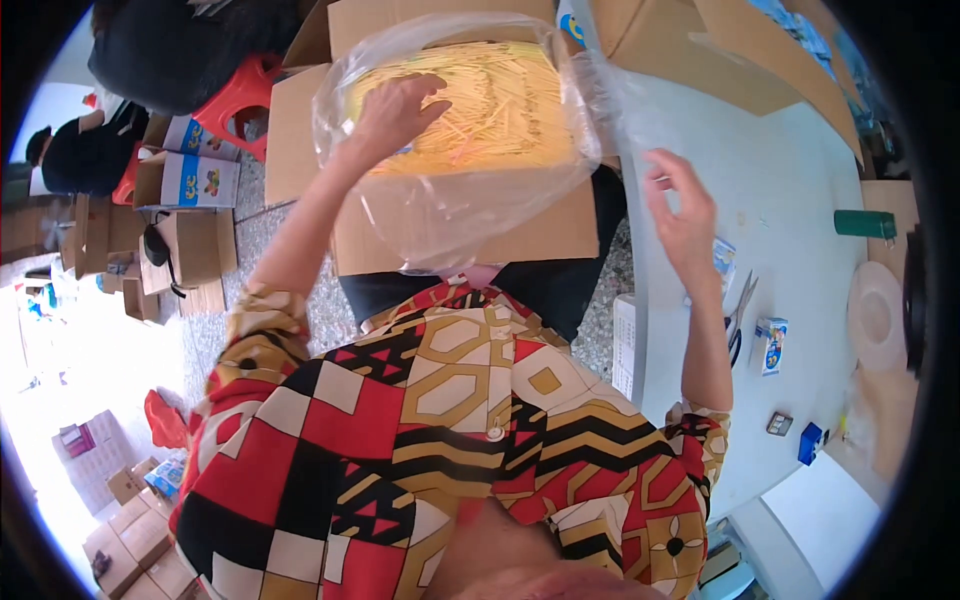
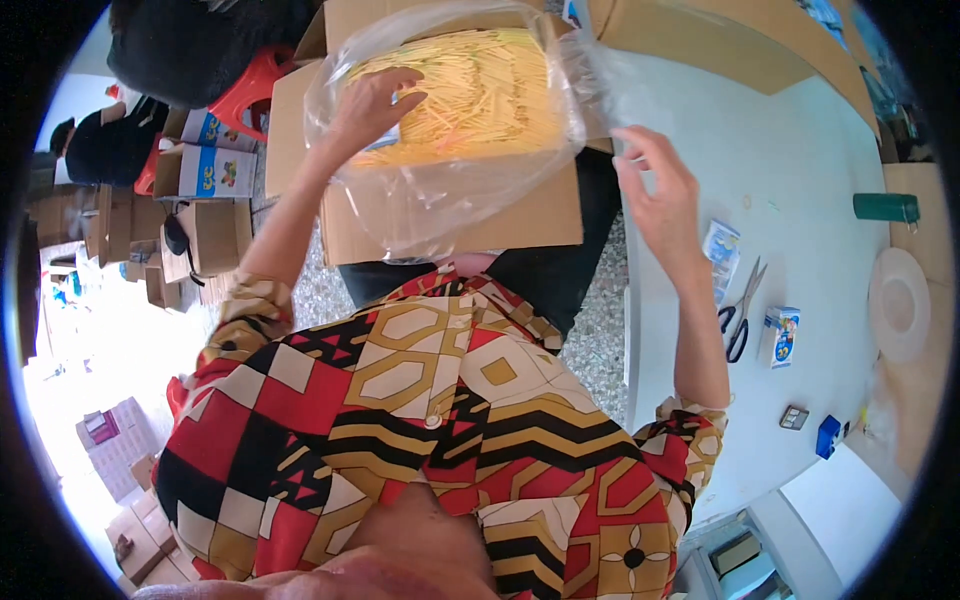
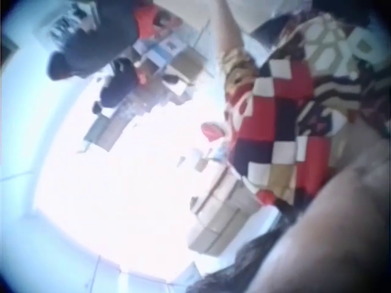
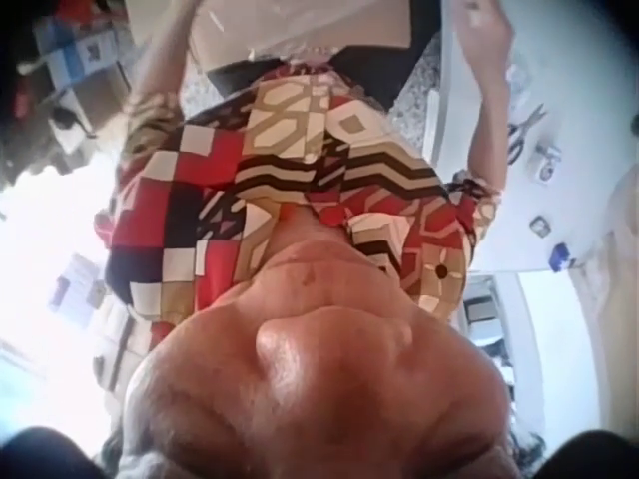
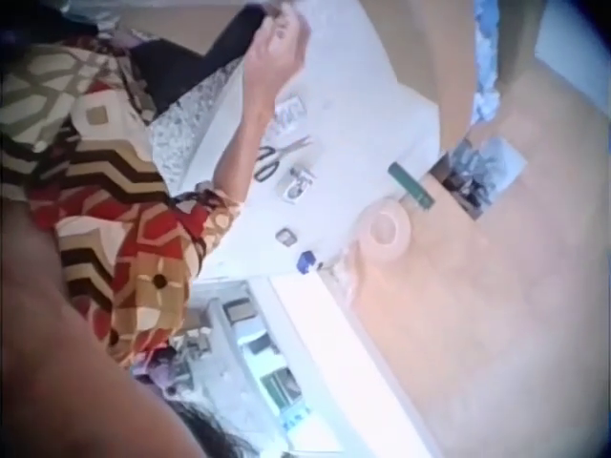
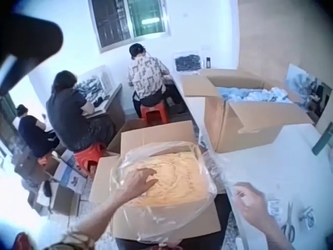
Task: Placing seasoning packets and plastic forks into plastic bags containing dried noodles for assembly.
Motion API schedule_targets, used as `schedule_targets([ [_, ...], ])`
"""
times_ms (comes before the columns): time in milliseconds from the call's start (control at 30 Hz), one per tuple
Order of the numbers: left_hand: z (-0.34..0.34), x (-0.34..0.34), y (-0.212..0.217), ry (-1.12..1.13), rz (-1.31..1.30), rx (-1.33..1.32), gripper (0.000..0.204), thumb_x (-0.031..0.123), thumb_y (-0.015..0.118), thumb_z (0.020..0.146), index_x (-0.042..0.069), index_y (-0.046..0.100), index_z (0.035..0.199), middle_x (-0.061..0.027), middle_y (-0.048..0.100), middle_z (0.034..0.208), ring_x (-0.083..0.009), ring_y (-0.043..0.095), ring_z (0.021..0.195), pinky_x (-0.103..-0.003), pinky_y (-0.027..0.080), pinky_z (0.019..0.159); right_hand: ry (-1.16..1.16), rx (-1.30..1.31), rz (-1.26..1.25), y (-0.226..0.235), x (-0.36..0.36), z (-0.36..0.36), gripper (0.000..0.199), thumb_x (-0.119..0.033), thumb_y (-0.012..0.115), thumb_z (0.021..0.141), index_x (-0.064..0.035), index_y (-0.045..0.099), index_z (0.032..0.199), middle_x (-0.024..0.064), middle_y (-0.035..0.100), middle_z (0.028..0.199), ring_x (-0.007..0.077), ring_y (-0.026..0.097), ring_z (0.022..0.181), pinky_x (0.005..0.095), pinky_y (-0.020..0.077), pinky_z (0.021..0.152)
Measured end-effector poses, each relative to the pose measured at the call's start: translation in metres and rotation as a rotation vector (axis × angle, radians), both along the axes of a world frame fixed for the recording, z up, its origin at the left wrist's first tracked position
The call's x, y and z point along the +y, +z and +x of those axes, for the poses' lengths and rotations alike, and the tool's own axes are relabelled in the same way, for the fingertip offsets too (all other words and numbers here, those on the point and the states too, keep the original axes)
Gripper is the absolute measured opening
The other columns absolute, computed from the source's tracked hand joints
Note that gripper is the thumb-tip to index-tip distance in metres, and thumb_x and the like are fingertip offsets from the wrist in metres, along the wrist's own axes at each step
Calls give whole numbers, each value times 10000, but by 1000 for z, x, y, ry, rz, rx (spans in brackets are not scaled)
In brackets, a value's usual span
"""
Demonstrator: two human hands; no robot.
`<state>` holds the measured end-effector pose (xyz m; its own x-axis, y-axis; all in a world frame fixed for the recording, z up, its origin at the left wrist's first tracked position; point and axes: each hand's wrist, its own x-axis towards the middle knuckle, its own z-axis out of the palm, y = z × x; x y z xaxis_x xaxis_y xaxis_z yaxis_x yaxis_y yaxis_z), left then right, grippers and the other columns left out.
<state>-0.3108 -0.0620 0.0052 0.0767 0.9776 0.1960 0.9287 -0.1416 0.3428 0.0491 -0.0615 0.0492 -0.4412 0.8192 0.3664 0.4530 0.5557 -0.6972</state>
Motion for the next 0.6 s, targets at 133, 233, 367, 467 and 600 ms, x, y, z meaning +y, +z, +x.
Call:
schedule_targets([
  [133, -49, -28, -32, 179, 8, 35, 333, 240, 634, 773, 29, 585, 1027, -147, 624, 952, -312, 599, 874, -408, 473, 745, 58, -35, -87, -30, -28, -67, 205, 5, 567, 796, -19, 588, 999, 82, 595, 1013, 134, 548, 733, 252, 470, 684],
  [233, -77, -43, -45, 273, 125, 118, 406, 258, 629, 772, 7, 508, 1067, -185, 574, 1000, -354, 562, 932, -436, 464, 762, 90, -7, -158, -47, -34, -98, 193, -5, 579, 797, -18, 593, 989, 75, 602, 990, 129, 549, 717, 247, 469, 679],
  [367, -102, -46, -61, 370, 83, 144, 386, 238, 659, 737, 16, 456, 979, -167, 536, 955, -345, 538, 927, -437, 468, 761, 111, -36, -236, -54, -35, -140, 176, -31, 579, 811, -18, 594, 985, 69, 604, 934, 133, 559, 701, 247, 471, 667],
  [467, -112, -46, -68, 466, 15, 129, 440, 242, 686, 716, 14, 445, 1005, -176, 542, 951, -353, 546, 919, -436, 469, 760, 185, -78, -272, -52, -27, -175, 170, -49, 575, 818, -17, 590, 985, 71, 597, 894, 136, 565, 705, 251, 473, 665],
  [600, -118, -40, -60, 481, 28, 19, 521, 292, 697, 702, 22, 441, 1067, -183, 544, 1027, -349, 543, 971, -446, 458, 788, 349, -58, -277, -44, -4, -221, 203, -47, 560, 825, -15, 568, 1025, 82, 584, 859, 136, 560, 728, 258, 478, 667],
])
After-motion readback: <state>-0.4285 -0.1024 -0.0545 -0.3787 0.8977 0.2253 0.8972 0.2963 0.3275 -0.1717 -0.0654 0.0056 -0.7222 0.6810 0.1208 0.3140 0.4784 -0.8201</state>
